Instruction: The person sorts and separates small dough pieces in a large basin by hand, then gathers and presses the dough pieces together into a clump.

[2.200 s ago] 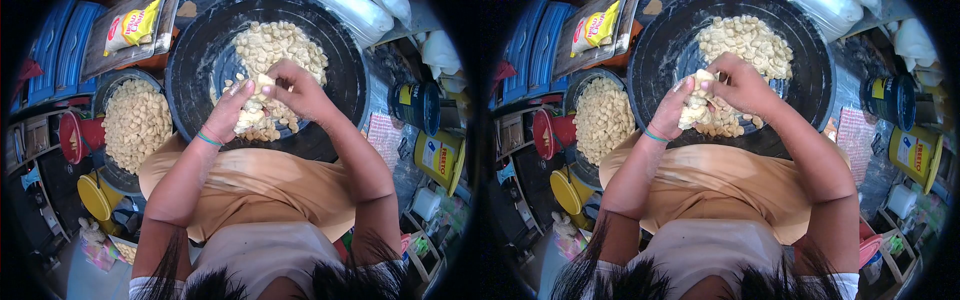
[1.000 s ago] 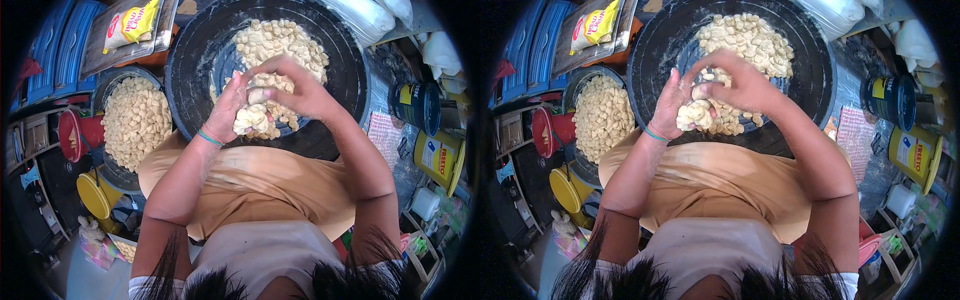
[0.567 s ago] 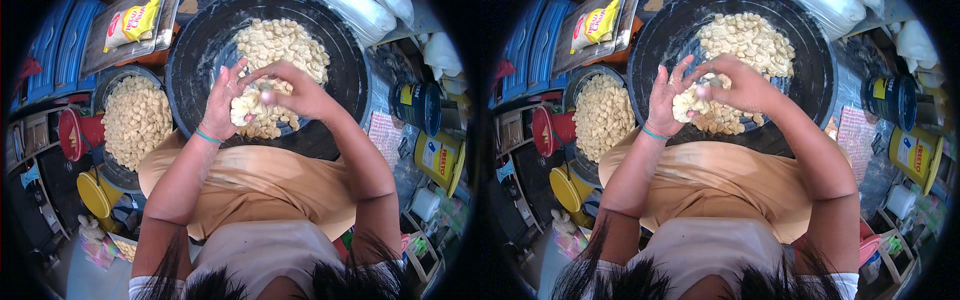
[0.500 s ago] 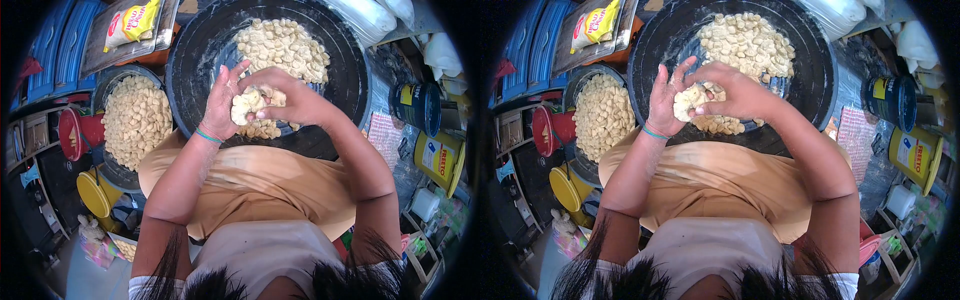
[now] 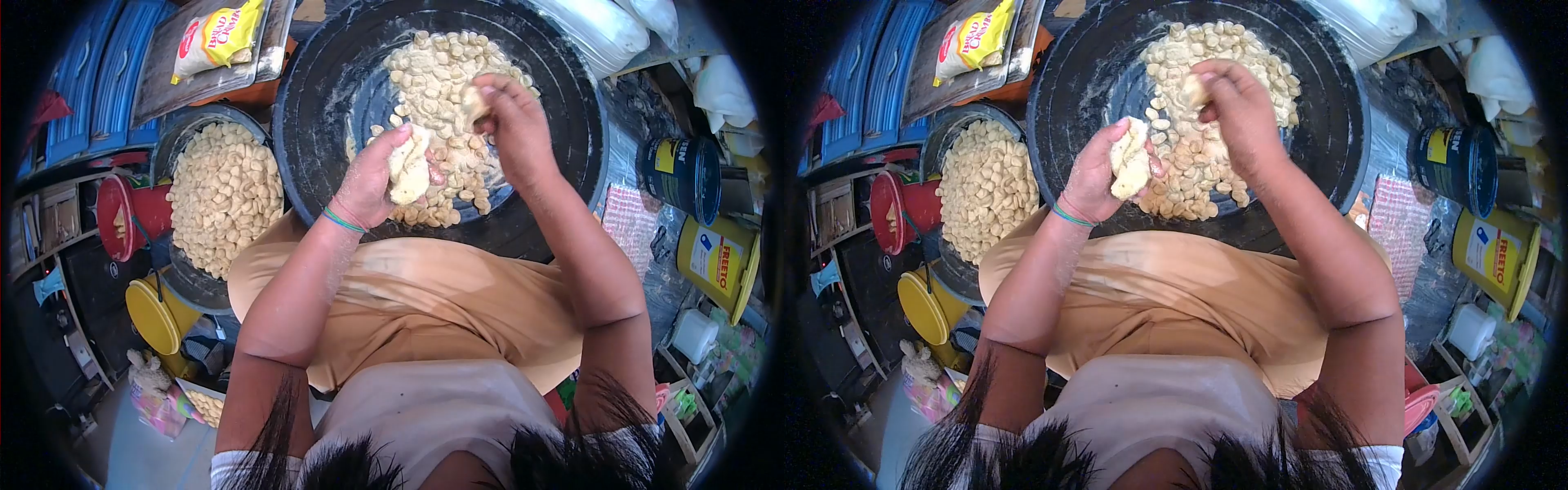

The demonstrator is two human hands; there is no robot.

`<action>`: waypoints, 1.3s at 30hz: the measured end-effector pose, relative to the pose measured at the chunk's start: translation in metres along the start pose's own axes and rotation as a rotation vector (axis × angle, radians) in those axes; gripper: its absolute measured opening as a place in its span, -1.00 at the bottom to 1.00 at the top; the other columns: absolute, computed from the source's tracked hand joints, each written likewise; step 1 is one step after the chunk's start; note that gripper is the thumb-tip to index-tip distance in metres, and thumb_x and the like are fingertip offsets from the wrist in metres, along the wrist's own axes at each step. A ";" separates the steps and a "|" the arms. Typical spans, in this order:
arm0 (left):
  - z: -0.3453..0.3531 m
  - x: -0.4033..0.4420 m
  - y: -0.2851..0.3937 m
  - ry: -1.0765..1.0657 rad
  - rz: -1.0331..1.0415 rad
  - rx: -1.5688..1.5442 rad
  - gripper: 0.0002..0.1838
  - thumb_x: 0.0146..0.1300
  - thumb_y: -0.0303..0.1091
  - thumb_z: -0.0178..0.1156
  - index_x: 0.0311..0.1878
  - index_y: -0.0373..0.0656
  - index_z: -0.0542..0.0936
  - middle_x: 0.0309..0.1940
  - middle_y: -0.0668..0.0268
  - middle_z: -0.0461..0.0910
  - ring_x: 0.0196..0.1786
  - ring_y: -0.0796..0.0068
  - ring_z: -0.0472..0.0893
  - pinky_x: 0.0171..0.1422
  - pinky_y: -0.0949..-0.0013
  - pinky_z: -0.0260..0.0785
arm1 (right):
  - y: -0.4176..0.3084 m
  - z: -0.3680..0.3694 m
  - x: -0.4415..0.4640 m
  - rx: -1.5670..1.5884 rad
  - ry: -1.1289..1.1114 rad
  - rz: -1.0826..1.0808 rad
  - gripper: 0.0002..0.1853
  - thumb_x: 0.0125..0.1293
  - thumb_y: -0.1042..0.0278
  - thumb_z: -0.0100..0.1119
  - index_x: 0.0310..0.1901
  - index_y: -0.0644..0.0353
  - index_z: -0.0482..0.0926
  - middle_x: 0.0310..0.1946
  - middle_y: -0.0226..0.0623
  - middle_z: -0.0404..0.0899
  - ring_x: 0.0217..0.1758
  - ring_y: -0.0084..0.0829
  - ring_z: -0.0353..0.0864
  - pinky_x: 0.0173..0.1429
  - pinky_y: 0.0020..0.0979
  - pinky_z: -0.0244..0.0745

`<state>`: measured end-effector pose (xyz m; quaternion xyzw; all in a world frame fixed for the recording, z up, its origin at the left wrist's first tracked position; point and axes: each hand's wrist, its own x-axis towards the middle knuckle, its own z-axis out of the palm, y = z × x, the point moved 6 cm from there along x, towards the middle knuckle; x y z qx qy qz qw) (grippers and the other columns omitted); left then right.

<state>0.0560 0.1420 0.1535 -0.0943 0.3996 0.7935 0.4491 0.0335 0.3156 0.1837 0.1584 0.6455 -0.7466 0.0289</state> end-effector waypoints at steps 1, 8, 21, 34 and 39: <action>-0.001 0.000 0.001 0.043 0.013 -0.035 -0.51 0.35 0.11 -0.12 -0.04 -0.16 0.47 -0.36 0.30 0.57 -0.38 0.47 0.61 -0.55 0.52 0.40 | -0.001 -0.007 0.003 -0.022 0.063 -0.032 -0.72 0.30 0.23 0.10 -0.06 0.22 0.53 -0.22 -0.27 0.51 -0.13 -0.44 0.53 -0.04 -0.42 0.43; 0.012 -0.002 0.002 0.006 0.018 -0.020 -0.44 0.40 0.16 -0.26 0.01 -0.15 0.47 -0.32 0.25 0.61 -0.45 0.49 0.60 -0.59 0.56 0.33 | -0.008 0.047 -0.029 -0.502 -0.420 -0.280 -0.55 0.14 0.09 0.31 0.01 0.14 0.56 0.05 -0.13 0.45 0.25 -0.23 0.35 0.30 -0.30 0.24; 0.006 0.002 0.003 -0.126 0.040 -0.077 -0.49 0.42 0.07 -0.22 -0.03 -0.20 0.49 -0.26 0.15 0.60 -0.40 0.47 0.58 -0.42 0.46 0.40 | -0.016 0.024 -0.009 -0.605 -0.185 -0.257 -0.70 0.26 0.15 0.17 -0.09 0.17 0.56 -0.31 -0.24 0.49 -0.13 -0.35 0.47 0.00 -0.33 0.38; -0.008 0.001 0.010 0.082 0.151 0.053 -0.82 0.26 -0.32 0.03 -0.13 -0.16 0.44 -0.24 0.27 0.50 -0.31 0.42 0.54 -0.29 0.41 0.39 | 0.002 0.023 -0.012 -0.257 -0.153 -0.087 -0.83 0.34 0.43 0.04 -0.06 0.18 0.51 -0.38 -0.43 0.51 -0.37 -0.62 0.46 -0.25 -0.56 0.43; -0.015 0.000 0.012 0.106 0.247 0.101 -0.82 0.08 -0.49 -0.02 -0.21 -0.16 0.44 -0.19 0.27 0.46 -0.31 0.41 0.51 -0.28 0.40 0.36 | -0.001 0.006 -0.002 -0.254 0.019 -0.085 -0.81 0.34 0.44 0.01 -0.05 0.21 0.51 -0.35 -0.39 0.54 -0.29 -0.61 0.49 -0.17 -0.54 0.44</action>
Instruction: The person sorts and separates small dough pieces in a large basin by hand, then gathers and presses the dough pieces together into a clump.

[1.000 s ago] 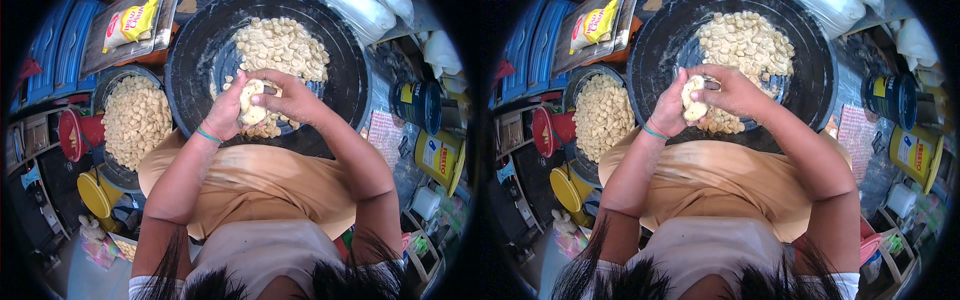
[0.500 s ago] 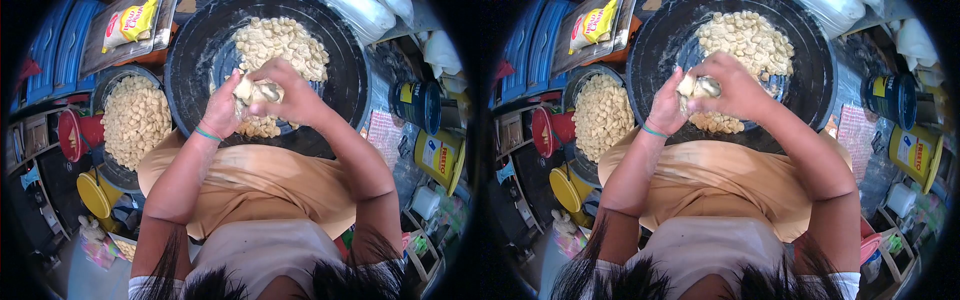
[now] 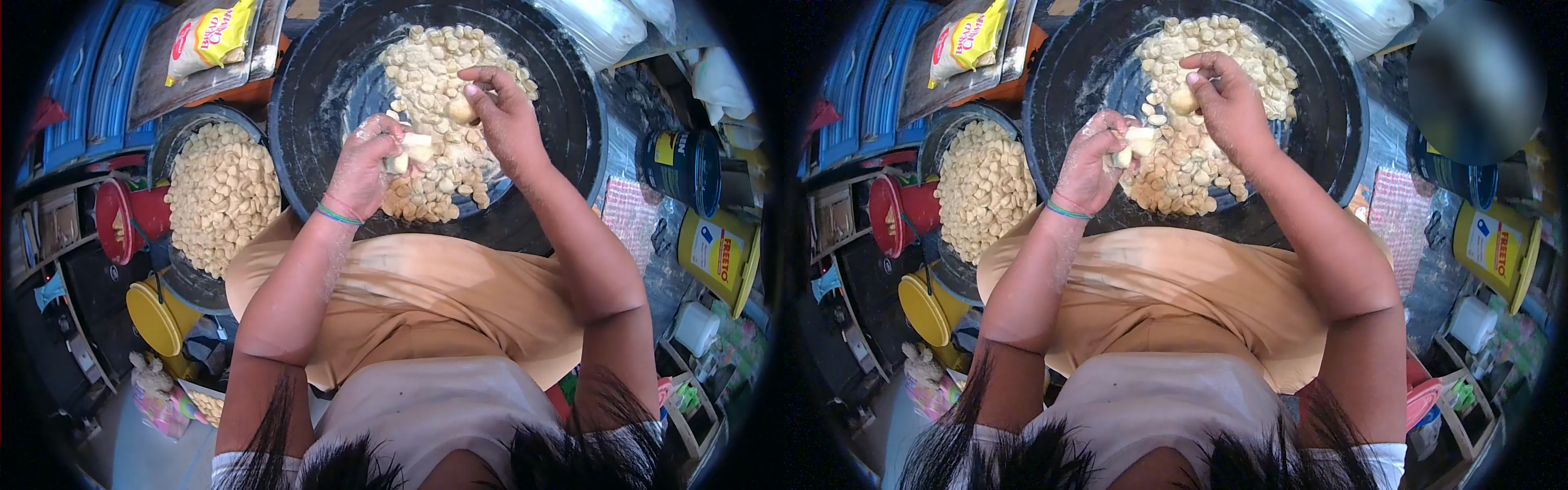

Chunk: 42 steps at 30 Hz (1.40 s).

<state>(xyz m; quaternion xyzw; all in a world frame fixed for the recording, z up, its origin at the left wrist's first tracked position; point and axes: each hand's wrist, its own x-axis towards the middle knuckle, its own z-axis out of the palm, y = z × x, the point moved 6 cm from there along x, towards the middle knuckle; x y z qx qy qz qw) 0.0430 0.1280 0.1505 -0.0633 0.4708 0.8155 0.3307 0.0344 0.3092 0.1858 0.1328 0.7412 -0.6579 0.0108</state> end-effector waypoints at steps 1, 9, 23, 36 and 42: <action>-0.004 0.001 0.001 0.014 0.029 0.011 -0.82 0.07 -0.50 -0.02 -0.23 -0.17 0.45 -0.18 0.27 0.46 -0.31 0.42 0.50 -0.27 0.41 0.35 | 0.003 -0.001 0.006 -0.012 -0.038 -0.026 -0.81 0.34 0.44 0.02 -0.05 0.21 0.51 -0.35 -0.38 0.54 -0.27 -0.60 0.49 -0.14 -0.53 0.44; -0.028 0.004 -0.008 0.075 -0.129 0.343 -0.83 0.10 -0.45 0.01 -0.23 -0.21 0.52 0.02 0.20 0.44 -0.21 0.45 0.53 -0.22 0.43 0.34 | 0.035 0.001 0.015 -0.120 -0.405 0.176 -0.66 0.31 0.17 0.06 0.00 0.21 0.52 -0.19 -0.29 0.59 -0.12 -0.49 0.53 0.03 -0.42 0.40; -0.041 0.011 -0.057 -0.150 -0.159 1.750 -0.42 0.11 0.04 0.20 0.09 -0.19 0.51 0.24 0.01 0.32 0.32 0.03 0.26 0.32 0.01 0.09 | 0.402 -0.115 0.008 -0.453 0.319 0.733 -0.38 0.14 -0.11 0.21 0.03 0.31 0.51 0.15 -0.01 0.42 0.21 -0.11 0.37 0.21 -0.14 0.28; -0.033 0.042 -0.070 -0.247 -0.125 1.568 -0.53 0.16 -0.16 0.20 0.06 -0.28 0.47 -0.03 -0.02 0.47 0.06 0.00 0.47 0.20 0.20 0.29 | 0.370 0.020 0.031 1.022 0.299 0.995 -0.39 0.20 -0.11 0.17 0.20 0.03 0.36 0.13 -0.22 0.46 0.12 -0.22 0.49 0.16 -0.05 0.39; -0.027 0.037 -0.066 -0.267 -0.148 1.651 -0.50 0.16 -0.13 0.20 0.06 -0.30 0.48 -0.03 -0.05 0.47 0.06 0.00 0.48 0.21 0.21 0.29 | 0.367 0.032 0.043 0.612 -0.070 0.859 -0.49 0.17 0.19 0.26 0.12 0.21 0.40 0.00 -0.20 0.54 -0.04 -0.26 0.60 0.01 -0.19 0.56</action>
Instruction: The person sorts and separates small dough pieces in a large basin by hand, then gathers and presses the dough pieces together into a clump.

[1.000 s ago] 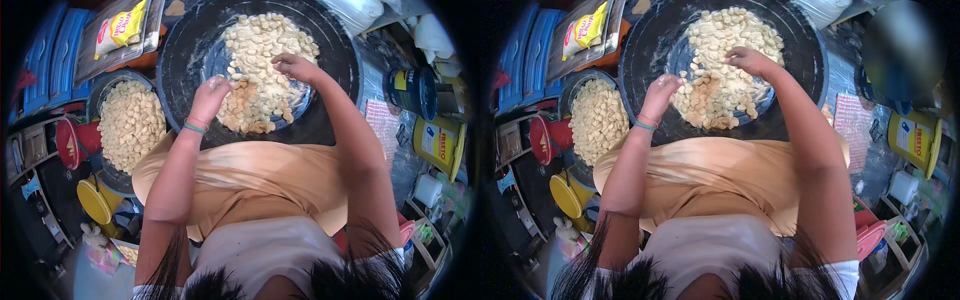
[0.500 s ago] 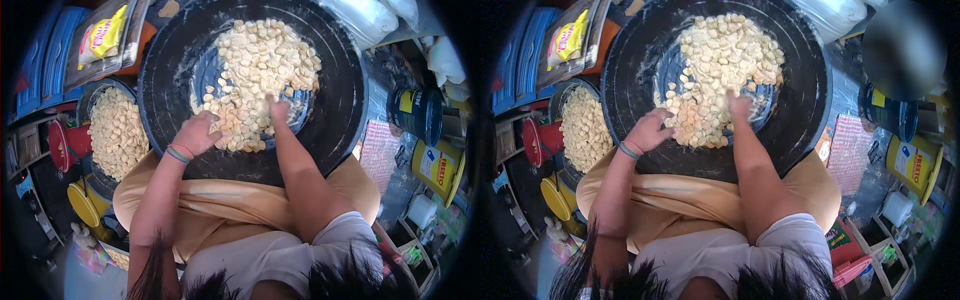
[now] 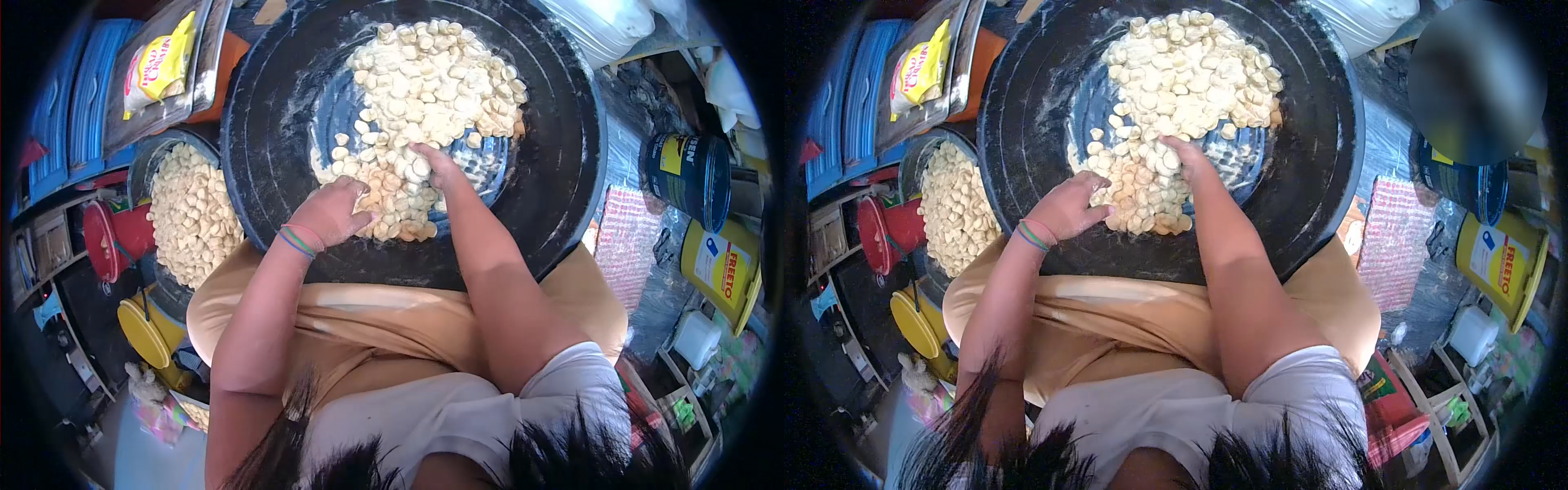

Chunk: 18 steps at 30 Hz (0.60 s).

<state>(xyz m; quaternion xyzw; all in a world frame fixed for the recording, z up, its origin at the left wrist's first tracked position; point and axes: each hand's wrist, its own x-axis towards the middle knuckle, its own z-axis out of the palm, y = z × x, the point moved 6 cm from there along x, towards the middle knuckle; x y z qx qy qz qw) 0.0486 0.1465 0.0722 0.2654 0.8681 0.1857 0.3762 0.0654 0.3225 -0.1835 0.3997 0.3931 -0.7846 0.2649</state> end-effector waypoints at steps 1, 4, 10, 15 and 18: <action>0.000 -0.002 0.000 0.003 0.002 -0.006 -0.50 0.16 -0.12 0.19 0.06 -0.30 0.48 -0.02 -0.05 0.47 0.06 0.00 0.47 0.21 0.21 0.29 | -0.005 0.007 -0.016 -0.018 -0.003 0.020 -0.51 0.18 0.25 0.24 0.11 0.24 0.39 -0.02 -0.19 0.55 -0.04 -0.26 0.60 0.01 -0.21 0.57; -0.009 -0.010 -0.002 0.036 -0.021 -0.020 -0.48 0.17 -0.10 0.19 0.07 -0.30 0.48 0.00 -0.07 0.46 0.08 -0.02 0.46 0.22 0.20 0.29 | -0.002 0.015 -0.020 0.276 -0.247 -0.095 -0.54 0.21 0.32 0.19 0.11 0.34 0.38 -0.01 -0.15 0.55 -0.01 -0.23 0.59 0.06 -0.20 0.55; -0.018 -0.028 -0.015 0.101 -0.110 -0.207 -0.43 0.25 0.04 0.08 0.08 -0.32 0.47 0.07 -0.14 0.43 0.10 0.01 0.47 0.22 0.23 0.27 | -0.061 0.073 -0.116 0.375 -0.543 -0.303 -0.53 0.15 0.28 0.20 0.07 0.36 0.43 -0.01 -0.10 0.55 0.05 -0.19 0.56 0.19 -0.19 0.45; -0.015 -0.027 -0.025 0.292 -0.117 -1.423 -0.20 0.23 0.32 -0.06 0.27 -0.20 0.32 0.06 0.07 0.51 0.10 0.13 0.53 0.19 0.11 0.32 | -0.122 0.170 -0.235 0.067 -0.728 -0.283 -0.47 0.15 0.20 0.22 0.10 0.34 0.42 -0.01 -0.10 0.55 0.06 -0.23 0.56 0.22 -0.22 0.43; -0.055 -0.065 0.053 -0.030 0.534 -2.068 -0.15 0.17 0.39 -0.04 0.32 -0.11 0.25 0.08 0.17 0.50 0.09 0.15 0.53 0.08 0.05 0.44 | -0.136 0.205 -0.290 -0.475 -0.475 -0.437 -0.44 0.17 0.09 0.25 0.11 0.28 0.42 -0.07 -0.15 0.57 -0.03 -0.39 0.57 0.09 -0.36 0.46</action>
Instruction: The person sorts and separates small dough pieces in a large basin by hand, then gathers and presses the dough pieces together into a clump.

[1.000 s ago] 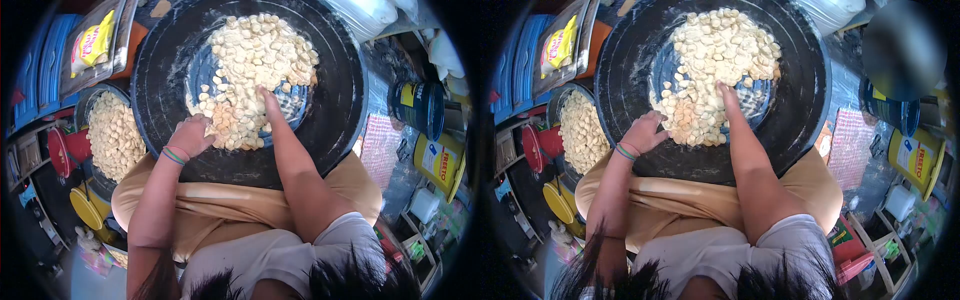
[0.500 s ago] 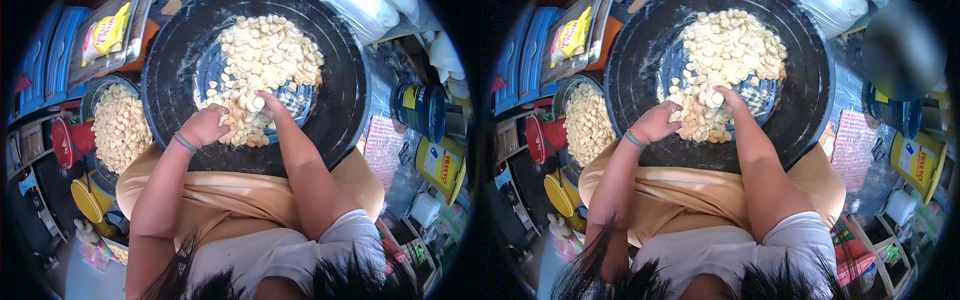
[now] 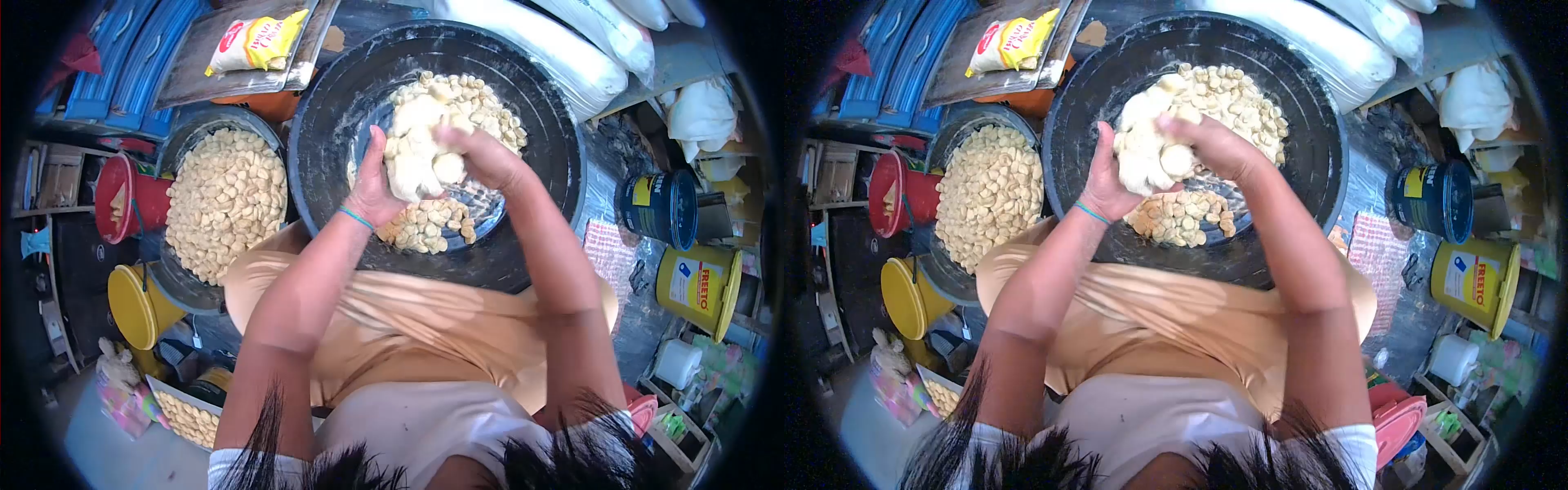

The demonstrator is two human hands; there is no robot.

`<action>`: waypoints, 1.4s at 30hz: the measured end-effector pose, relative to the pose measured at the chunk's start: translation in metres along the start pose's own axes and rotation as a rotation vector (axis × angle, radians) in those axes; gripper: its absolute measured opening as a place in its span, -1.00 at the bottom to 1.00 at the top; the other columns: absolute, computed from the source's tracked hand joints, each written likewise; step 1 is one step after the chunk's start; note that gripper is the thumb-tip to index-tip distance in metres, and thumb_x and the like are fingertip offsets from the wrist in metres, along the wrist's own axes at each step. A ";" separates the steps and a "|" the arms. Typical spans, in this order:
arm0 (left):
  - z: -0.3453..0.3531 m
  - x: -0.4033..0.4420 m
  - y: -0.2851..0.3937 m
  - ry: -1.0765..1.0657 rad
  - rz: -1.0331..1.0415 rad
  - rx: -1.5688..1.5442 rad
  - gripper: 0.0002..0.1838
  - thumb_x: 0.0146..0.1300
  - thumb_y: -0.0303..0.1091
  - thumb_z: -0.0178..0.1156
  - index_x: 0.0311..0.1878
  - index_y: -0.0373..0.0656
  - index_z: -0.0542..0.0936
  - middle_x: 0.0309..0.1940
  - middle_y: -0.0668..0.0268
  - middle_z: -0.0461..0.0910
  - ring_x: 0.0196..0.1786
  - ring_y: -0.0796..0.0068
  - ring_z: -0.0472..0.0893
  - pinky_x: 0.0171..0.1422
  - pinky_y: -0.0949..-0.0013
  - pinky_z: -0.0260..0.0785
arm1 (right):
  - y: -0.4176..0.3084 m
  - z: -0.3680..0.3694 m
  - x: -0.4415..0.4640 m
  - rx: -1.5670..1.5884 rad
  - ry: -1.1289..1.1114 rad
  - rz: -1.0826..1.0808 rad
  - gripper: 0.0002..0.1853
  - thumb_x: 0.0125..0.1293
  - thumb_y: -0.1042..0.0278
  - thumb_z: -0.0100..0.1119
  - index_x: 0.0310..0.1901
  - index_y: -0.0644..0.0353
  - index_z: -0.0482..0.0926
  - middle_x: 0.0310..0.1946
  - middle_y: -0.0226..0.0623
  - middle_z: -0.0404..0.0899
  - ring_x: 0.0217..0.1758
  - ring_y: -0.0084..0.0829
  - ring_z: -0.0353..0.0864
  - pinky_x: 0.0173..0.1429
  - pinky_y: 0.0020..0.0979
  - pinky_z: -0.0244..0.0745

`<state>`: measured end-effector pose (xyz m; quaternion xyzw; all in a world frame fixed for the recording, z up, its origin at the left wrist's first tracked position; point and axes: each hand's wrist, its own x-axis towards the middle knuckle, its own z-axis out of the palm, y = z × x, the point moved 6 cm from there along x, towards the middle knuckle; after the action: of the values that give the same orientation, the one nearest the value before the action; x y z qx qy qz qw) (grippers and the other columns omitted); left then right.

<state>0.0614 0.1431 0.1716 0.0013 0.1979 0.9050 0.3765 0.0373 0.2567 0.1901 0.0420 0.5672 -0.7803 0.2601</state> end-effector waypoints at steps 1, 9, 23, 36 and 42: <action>0.002 0.001 0.000 -0.012 -0.004 0.027 -0.15 0.16 0.38 -0.03 0.32 -0.10 0.25 0.10 0.17 0.48 0.09 0.16 0.54 0.03 0.05 0.48 | -0.020 0.002 -0.010 -0.285 0.108 -0.055 -0.45 0.16 0.10 0.26 0.11 0.27 0.42 -0.08 -0.17 0.57 -0.07 -0.41 0.57 0.04 -0.38 0.46; 0.039 0.011 -0.001 -0.170 -0.002 -0.052 -0.24 0.16 0.08 0.10 0.34 -0.17 0.23 0.20 0.16 0.39 0.22 0.23 0.43 0.30 0.17 0.28 | -0.070 -0.045 -0.074 -0.327 0.450 -0.351 -0.58 0.17 0.28 0.27 0.05 0.23 0.48 -0.11 -0.29 0.54 -0.16 -0.47 0.54 -0.06 -0.43 0.46; 0.019 0.018 -0.011 0.085 0.000 -0.017 -0.20 0.12 0.19 0.08 0.34 -0.12 0.22 0.18 0.11 0.41 0.21 0.10 0.44 0.27 0.09 0.32 | -0.071 0.008 -0.077 -1.048 -0.069 -0.618 -0.64 0.03 0.41 0.38 -0.08 0.13 0.59 -0.15 -0.23 0.51 0.11 -0.32 0.42 0.13 -0.34 0.36; 0.006 0.024 -0.009 0.048 -0.040 0.034 -0.36 0.11 -0.04 0.10 0.25 -0.13 0.32 0.09 0.12 0.48 0.04 0.15 0.55 -0.02 0.12 0.48 | -0.063 0.017 -0.076 -1.278 0.137 -0.780 -0.56 -0.09 0.23 0.46 -0.15 0.15 0.56 -0.13 -0.21 0.53 0.01 -0.22 0.48 0.09 -0.27 0.31; -0.007 0.021 -0.007 0.027 -0.021 -0.074 -0.48 0.11 -0.24 0.17 0.14 -0.22 0.39 -0.03 0.15 0.54 0.01 0.21 0.57 -0.01 0.05 0.49 | -0.069 -0.006 -0.072 -0.474 0.148 -0.622 -0.72 0.11 0.37 0.32 -0.18 0.17 0.45 -0.20 -0.29 0.57 -0.06 -0.39 0.52 0.04 -0.33 0.40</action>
<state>0.0499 0.1594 0.1601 -0.0267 0.1694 0.9076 0.3832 0.0669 0.3028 0.2734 -0.1370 0.7344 -0.6641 -0.0276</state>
